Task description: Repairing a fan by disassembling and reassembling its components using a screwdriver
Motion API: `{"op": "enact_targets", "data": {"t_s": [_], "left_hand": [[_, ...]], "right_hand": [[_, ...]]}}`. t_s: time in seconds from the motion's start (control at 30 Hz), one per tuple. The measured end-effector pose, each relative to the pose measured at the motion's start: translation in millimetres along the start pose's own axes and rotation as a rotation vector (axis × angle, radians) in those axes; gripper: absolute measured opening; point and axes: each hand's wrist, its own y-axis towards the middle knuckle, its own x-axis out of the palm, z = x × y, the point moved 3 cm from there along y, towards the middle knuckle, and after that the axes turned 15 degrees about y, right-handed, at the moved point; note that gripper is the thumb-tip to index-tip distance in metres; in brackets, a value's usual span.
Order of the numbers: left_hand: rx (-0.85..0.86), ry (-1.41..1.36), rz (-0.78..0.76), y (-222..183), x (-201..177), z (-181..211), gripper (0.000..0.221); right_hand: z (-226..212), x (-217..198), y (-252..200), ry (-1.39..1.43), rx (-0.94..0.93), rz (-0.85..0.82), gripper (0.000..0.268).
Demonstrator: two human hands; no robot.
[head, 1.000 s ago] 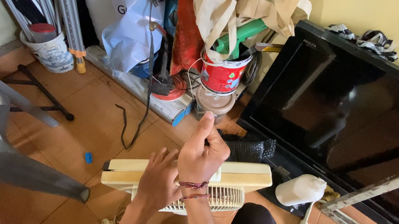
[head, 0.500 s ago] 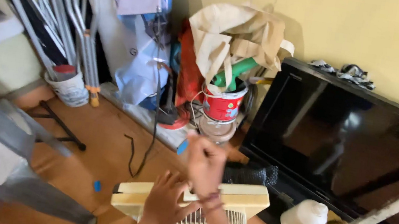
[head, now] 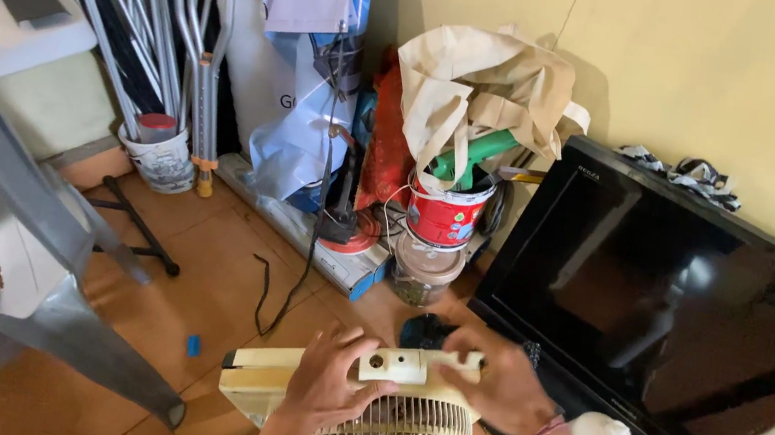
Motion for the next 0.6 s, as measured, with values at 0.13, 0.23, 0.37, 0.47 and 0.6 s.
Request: {"op": "enact_targets", "data": {"t_s": [0.13,0.23,0.37,0.47,0.6], "left_hand": [[0.058,-0.047,0.070,1.3,-13.0,6.9,0.051],[0.062,-0.121,0.035,-4.7,-21.4,11.1,0.044],[0.032,-0.209,-0.033,-13.7,-48.2,6.2,0.052],[-0.116,-0.027,-0.196,-30.2,-43.2,-25.4,0.067],[-0.142,0.094,0.290,-51.0,-31.8,-51.5,0.025]], "right_hand": [[0.8,30.7,-5.7,-0.137,-0.182,-0.178,0.044],[11.3,49.5,-3.9,-0.230,-0.183,-0.267,0.057],[15.9,53.4,-1.7,-0.363,-0.176,-0.305,0.055],[20.0,56.4,-2.6,-0.335,-0.168,-0.256,0.055],[22.7,63.5,2.6,-0.309,-0.280,-0.160,0.051]]}}
